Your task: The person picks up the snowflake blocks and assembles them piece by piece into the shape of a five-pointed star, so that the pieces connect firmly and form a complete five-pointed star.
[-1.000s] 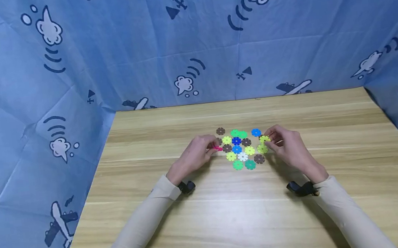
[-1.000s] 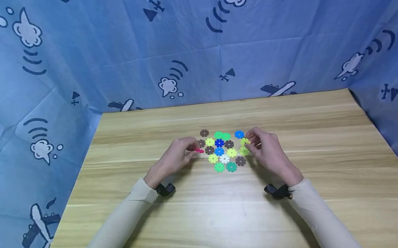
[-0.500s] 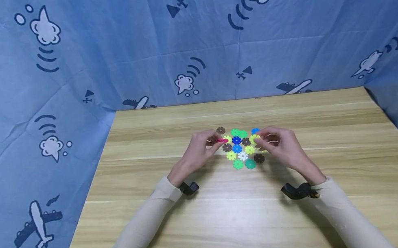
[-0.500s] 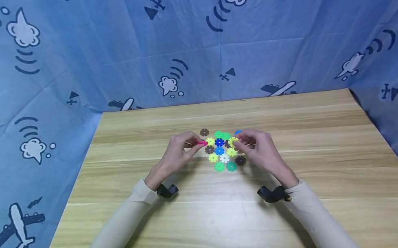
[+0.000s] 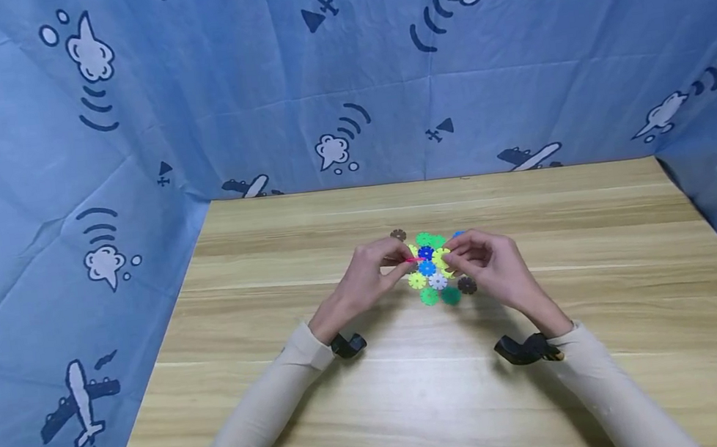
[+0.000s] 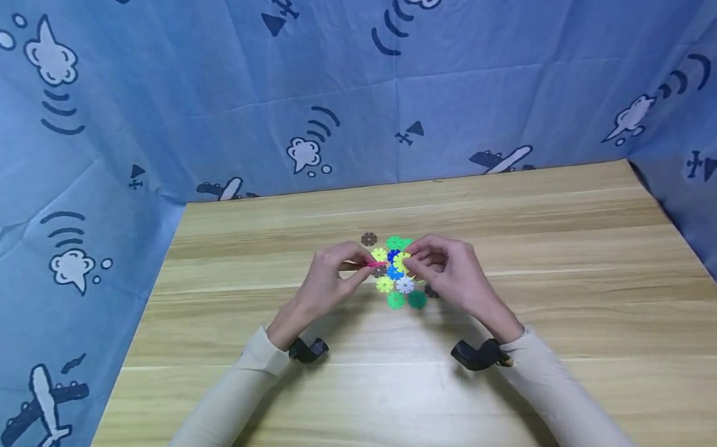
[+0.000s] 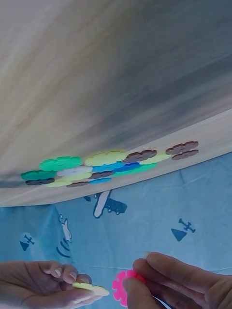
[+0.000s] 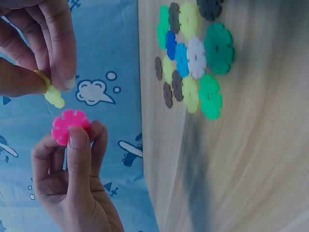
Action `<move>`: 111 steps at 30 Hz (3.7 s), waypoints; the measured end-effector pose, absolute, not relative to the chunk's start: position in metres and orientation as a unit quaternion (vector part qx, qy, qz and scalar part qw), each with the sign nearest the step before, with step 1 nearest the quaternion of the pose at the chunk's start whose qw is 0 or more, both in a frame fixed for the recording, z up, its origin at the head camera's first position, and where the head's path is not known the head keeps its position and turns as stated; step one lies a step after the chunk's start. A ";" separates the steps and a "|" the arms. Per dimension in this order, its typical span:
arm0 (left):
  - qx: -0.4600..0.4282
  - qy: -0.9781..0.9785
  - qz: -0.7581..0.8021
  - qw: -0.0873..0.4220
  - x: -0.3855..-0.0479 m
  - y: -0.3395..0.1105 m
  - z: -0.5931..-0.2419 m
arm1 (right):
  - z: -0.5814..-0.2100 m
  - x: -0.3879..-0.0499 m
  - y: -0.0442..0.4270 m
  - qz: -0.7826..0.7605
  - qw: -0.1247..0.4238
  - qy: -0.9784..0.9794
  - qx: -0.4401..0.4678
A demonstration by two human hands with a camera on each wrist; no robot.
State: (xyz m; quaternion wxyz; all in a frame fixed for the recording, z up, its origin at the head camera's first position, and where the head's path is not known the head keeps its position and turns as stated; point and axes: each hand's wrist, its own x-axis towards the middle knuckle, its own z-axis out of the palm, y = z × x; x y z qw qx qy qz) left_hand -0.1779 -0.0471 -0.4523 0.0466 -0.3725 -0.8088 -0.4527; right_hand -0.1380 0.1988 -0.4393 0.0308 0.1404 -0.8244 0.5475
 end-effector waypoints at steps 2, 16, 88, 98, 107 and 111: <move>-0.377 -0.806 -0.454 0.046 -0.176 -0.046 -0.452 | -0.439 -0.138 0.197 0.551 0.026 -0.822 0.140; -0.423 -0.797 -0.420 0.099 -0.171 -0.053 -0.452 | -0.442 -0.132 0.184 0.564 0.006 -0.816 0.128; -0.272 -0.812 -0.489 0.165 -0.165 -0.137 -0.463 | -0.491 -0.203 0.173 0.370 -0.036 -0.915 0.156; -0.271 -0.817 -0.484 0.156 -0.165 -0.137 -0.466 | -0.487 -0.200 0.176 0.393 -0.047 -0.906 0.152; -0.270 -0.816 -0.489 0.148 -0.163 -0.135 -0.464 | -0.474 -0.197 0.167 0.444 -0.046 -0.884 0.138; -0.272 -0.814 -0.491 0.150 -0.162 -0.134 -0.464 | -0.464 -0.193 0.159 0.486 -0.053 -0.863 0.126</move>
